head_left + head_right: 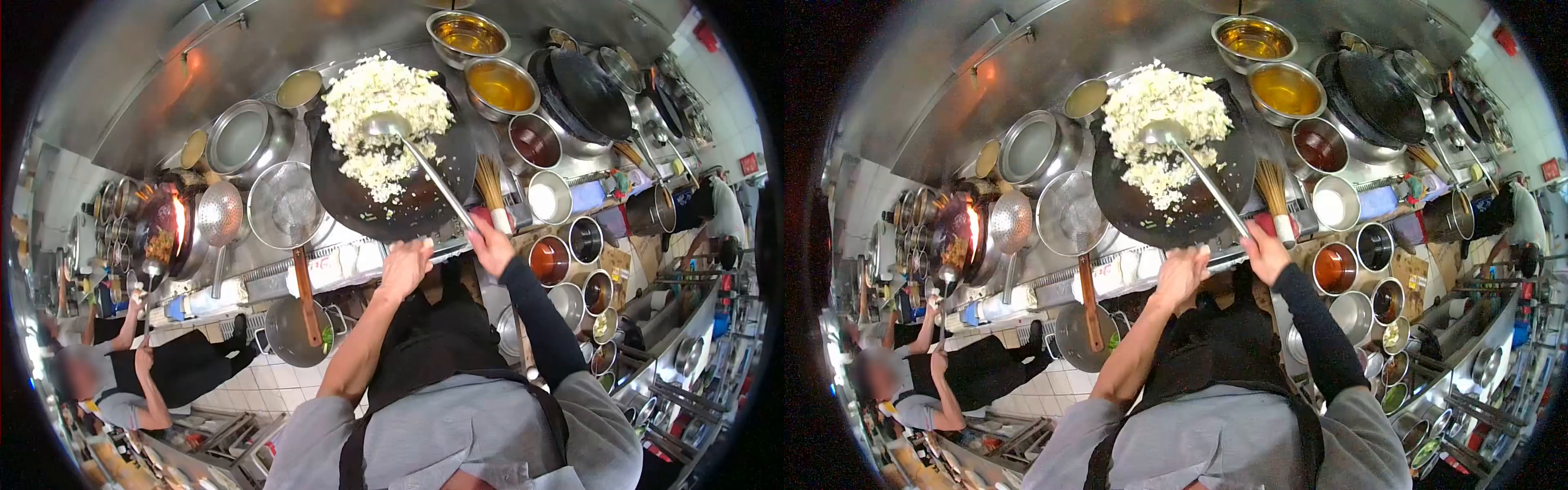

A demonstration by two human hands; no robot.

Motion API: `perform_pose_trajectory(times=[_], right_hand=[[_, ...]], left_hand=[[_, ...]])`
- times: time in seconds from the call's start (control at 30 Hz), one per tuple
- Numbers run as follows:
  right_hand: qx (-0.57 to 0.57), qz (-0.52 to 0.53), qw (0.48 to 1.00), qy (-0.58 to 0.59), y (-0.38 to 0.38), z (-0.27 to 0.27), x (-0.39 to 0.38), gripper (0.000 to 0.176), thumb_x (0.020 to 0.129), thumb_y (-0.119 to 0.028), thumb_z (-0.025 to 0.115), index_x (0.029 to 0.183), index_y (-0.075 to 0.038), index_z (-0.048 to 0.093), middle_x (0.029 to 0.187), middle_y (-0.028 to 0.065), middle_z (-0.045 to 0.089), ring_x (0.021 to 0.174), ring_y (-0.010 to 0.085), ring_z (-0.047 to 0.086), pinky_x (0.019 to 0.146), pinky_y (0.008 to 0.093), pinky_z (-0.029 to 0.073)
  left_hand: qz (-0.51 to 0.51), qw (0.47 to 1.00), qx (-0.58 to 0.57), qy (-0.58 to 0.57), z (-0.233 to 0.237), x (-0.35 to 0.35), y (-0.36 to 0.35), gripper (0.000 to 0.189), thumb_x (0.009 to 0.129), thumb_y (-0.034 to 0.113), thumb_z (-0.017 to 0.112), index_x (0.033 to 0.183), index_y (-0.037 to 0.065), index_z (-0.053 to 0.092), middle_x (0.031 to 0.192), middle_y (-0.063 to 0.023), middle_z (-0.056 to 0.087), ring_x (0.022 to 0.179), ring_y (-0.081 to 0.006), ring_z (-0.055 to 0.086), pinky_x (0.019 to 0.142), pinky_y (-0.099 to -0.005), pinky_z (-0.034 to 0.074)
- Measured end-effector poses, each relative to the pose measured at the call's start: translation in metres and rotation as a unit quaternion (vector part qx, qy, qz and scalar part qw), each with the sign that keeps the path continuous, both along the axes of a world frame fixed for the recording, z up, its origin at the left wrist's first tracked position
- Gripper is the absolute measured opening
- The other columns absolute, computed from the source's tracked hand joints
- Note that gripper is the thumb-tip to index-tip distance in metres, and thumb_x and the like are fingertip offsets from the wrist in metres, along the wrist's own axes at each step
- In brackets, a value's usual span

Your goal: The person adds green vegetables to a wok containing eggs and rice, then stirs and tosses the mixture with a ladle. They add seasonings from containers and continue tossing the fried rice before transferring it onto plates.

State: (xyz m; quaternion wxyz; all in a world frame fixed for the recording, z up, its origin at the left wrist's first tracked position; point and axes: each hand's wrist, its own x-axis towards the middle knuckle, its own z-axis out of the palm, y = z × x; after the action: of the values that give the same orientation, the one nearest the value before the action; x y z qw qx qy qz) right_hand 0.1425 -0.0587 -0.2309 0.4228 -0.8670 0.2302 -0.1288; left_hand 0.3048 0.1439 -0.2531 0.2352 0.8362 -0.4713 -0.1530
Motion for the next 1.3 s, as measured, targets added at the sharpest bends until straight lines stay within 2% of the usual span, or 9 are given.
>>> perform_pose_trajectory(times=[0.1,0.27,0.57,0.73,0.87,1.0,1.1,1.2,1.3], right_hand=[[0.061,0.013,0.997,0.055,0.002,0.031,-0.043,0.049,0.104,-0.023,0.063,0.151,-0.008,0.055,0.118,0.0296,0.072,0.108,0.0471,0.071,0.094,0.0482,0.057],[-0.159,0.055,0.968,0.184,-0.072,0.088,-0.066,0.056,0.101,-0.023,0.063,0.155,-0.014,0.051,0.101,0.0289,0.074,0.093,0.0473,0.073,0.083,0.0543,0.059],[-0.122,0.043,0.976,0.176,-0.036,-0.054,0.126,0.057,0.100,-0.022,0.061,0.151,-0.007,0.040,0.092,0.0299,0.073,0.089,0.0520,0.070,0.080,0.0605,0.055],[-0.127,0.191,0.907,0.352,-0.074,0.057,0.059,0.073,0.098,-0.019,0.055,0.164,-0.003,0.027,0.095,0.0254,0.076,0.090,0.0425,0.075,0.084,0.0537,0.058],[-0.208,0.141,0.942,0.221,-0.138,-0.016,0.114,0.045,0.097,-0.021,0.062,0.137,-0.001,0.054,0.091,0.0264,0.074,0.087,0.0469,0.073,0.078,0.0566,0.057],[-0.099,0.058,0.980,0.164,-0.065,-0.048,0.138,0.052,0.100,-0.023,0.060,0.146,-0.004,0.048,0.087,0.0295,0.072,0.085,0.0507,0.070,0.076,0.0578,0.056],[-0.085,0.125,0.962,0.229,-0.052,0.012,0.069,0.057,0.102,-0.023,0.057,0.155,-0.006,0.043,0.091,0.0283,0.072,0.084,0.0472,0.071,0.079,0.0550,0.056],[-0.233,0.193,0.926,0.224,-0.116,0.005,0.059,0.047,0.101,-0.021,0.056,0.144,-0.005,0.050,0.096,0.0243,0.074,0.084,0.0422,0.073,0.078,0.0516,0.058],[-0.158,0.126,0.964,0.175,-0.124,-0.031,0.128,0.040,0.100,-0.022,0.056,0.134,-0.001,0.051,0.085,0.0212,0.072,0.082,0.0426,0.073,0.075,0.0532,0.058]], left_hand=[[0.034,0.998,-0.028,0.033,0.004,0.051,-0.024,0.036,0.104,0.038,0.063,0.098,0.003,0.068,0.095,-0.0215,0.073,0.095,-0.0428,0.065,0.089,-0.0562,0.050],[0.024,0.999,-0.041,-0.010,-0.016,0.092,-0.062,0.040,0.107,0.041,0.058,0.095,0.004,0.064,0.095,-0.0225,0.073,0.094,-0.0451,0.065,0.089,-0.0555,0.050],[0.053,0.997,-0.047,-0.021,-0.040,0.087,-0.082,0.041,0.107,0.043,0.058,0.096,0.005,0.064,0.101,-0.0217,0.074,0.100,-0.0440,0.064,0.091,-0.0540,0.050],[0.066,0.997,-0.020,0.026,-0.033,0.085,-0.078,0.043,0.107,0.045,0.058,0.095,0.004,0.064,0.101,-0.0217,0.074,0.101,-0.0440,0.064,0.091,-0.0549,0.050],[0.074,0.997,-0.033,0.006,-0.040,0.085,-0.082,0.046,0.107,0.047,0.058,0.092,0.004,0.063,0.096,-0.0217,0.072,0.100,-0.0449,0.063,0.087,-0.0558,0.051],[0.072,0.997,-0.040,-0.002,-0.036,0.083,-0.086,0.047,0.106,0.048,0.058,0.090,0.004,0.063,0.092,-0.0209,0.071,0.097,-0.0448,0.063,0.086,-0.0553,0.051],[0.068,0.997,-0.045,0.007,-0.038,0.085,-0.082,0.047,0.107,0.048,0.058,0.089,0.005,0.064,0.093,-0.0211,0.072,0.096,-0.0450,0.062,0.085,-0.0554,0.051],[0.072,0.996,-0.045,0.012,-0.039,0.085,-0.084,0.050,0.108,0.049,0.055,0.090,0.004,0.064,0.094,-0.0227,0.072,0.096,-0.0453,0.063,0.087,-0.0553,0.050],[0.072,0.997,-0.023,0.001,-0.032,0.083,-0.086,0.052,0.109,0.051,0.053,0.091,0.003,0.064,0.095,-0.0235,0.072,0.097,-0.0458,0.063,0.088,-0.0554,0.050]])
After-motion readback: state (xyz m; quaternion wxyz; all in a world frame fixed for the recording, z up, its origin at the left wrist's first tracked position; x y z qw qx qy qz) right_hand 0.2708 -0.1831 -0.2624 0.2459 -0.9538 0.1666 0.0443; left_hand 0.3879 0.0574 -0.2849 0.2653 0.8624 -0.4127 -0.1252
